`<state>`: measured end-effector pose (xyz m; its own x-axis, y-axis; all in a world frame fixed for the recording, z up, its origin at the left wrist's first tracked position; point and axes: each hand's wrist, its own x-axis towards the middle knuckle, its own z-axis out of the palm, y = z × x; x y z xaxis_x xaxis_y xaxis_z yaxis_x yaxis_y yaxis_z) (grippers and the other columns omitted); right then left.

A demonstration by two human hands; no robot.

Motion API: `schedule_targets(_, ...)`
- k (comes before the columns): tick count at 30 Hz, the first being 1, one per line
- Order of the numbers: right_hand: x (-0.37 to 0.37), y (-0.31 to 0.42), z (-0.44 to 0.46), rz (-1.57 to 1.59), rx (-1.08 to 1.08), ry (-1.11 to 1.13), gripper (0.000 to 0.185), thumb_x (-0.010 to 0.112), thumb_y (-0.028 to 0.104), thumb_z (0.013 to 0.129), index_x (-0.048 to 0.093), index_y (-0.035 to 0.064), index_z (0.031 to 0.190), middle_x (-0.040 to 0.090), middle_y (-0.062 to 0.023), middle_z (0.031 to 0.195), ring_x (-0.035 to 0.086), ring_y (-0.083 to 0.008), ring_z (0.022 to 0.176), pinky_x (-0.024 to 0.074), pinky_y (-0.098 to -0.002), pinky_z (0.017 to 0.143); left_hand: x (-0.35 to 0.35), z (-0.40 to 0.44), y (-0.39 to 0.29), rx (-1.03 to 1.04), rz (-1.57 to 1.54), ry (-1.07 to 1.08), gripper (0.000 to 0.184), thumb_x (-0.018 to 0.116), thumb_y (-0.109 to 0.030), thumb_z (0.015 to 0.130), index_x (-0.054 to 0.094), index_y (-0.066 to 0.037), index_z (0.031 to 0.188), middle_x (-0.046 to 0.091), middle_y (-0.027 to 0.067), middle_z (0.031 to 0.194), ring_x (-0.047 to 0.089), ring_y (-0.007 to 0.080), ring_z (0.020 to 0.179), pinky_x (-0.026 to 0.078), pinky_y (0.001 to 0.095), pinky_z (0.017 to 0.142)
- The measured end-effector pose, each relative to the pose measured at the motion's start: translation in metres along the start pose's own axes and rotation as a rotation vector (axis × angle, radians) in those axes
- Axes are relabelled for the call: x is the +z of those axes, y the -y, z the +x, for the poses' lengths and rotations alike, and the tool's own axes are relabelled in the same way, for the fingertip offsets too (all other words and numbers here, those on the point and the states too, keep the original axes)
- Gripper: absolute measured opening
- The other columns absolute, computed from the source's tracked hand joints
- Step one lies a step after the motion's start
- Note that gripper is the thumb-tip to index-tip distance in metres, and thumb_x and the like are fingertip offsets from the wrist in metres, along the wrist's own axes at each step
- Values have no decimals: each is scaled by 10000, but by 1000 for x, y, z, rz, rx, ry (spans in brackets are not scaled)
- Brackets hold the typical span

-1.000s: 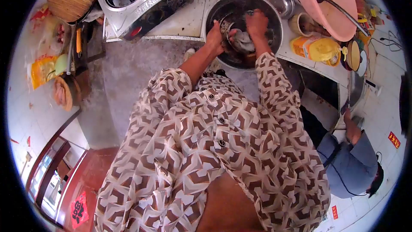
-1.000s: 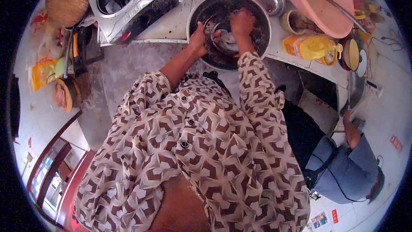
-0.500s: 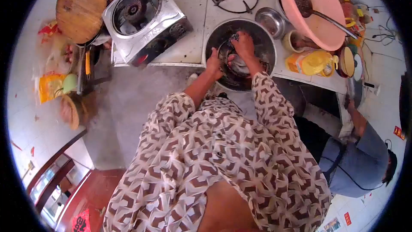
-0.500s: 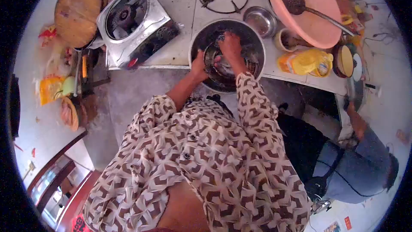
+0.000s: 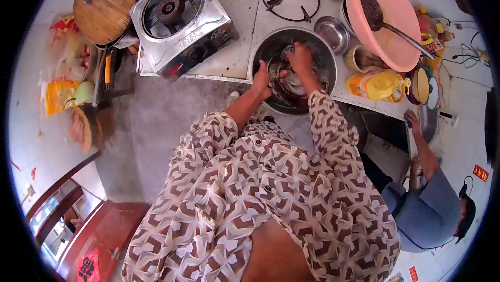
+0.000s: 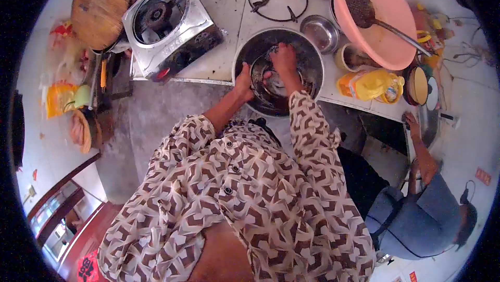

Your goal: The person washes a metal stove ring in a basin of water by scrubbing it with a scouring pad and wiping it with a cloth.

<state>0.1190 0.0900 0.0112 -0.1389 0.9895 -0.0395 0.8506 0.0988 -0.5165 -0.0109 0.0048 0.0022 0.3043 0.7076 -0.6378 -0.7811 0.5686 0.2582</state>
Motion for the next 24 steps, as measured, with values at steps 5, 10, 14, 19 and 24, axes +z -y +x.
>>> schedule_targets(5,0,36,-19,-12,-70,42,349,665,199,705,601,12,994,573,-203,981,561,-362,933,457,-426,818,2,1,-3,10,-8,-109,605,225,-581,922,513,-99,1150,628,97,921,609,232,764,497,371,624)
schedule_targets(10,-31,45,-55,173,-144,327,325,676,180,690,611,43,978,575,-163,969,562,-338,934,453,-413,818,18,-16,-4,-23,-43,-155,599,258,-567,924,478,-93,1217,579,113,1093,589,271,953,496,445,819)
schedule_targets(14,-59,23,-59,380,-333,499,350,691,158,687,608,37,1005,594,-134,961,587,-263,918,452,-366,816,-1,3,2,57,103,-38,493,328,-480,946,482,-104,1225,577,112,1126,556,299,1039,446,521,889)
schedule_targets(19,-95,-13,-59,595,126,405,396,700,157,710,597,41,1074,631,-102,944,590,-183,875,452,-288,795,25,-20,-3,290,292,-102,319,386,-29,926,445,-19,1240,581,125,1093,643,226,835,550,322,704)
schedule_targets(24,-96,-52,-71,893,343,178,373,690,140,741,597,34,1086,629,-52,931,579,-152,832,457,-276,761,39,-29,-15,535,584,-56,330,381,13,909,420,18,1237,633,190,989,654,236,840,545,299,718)
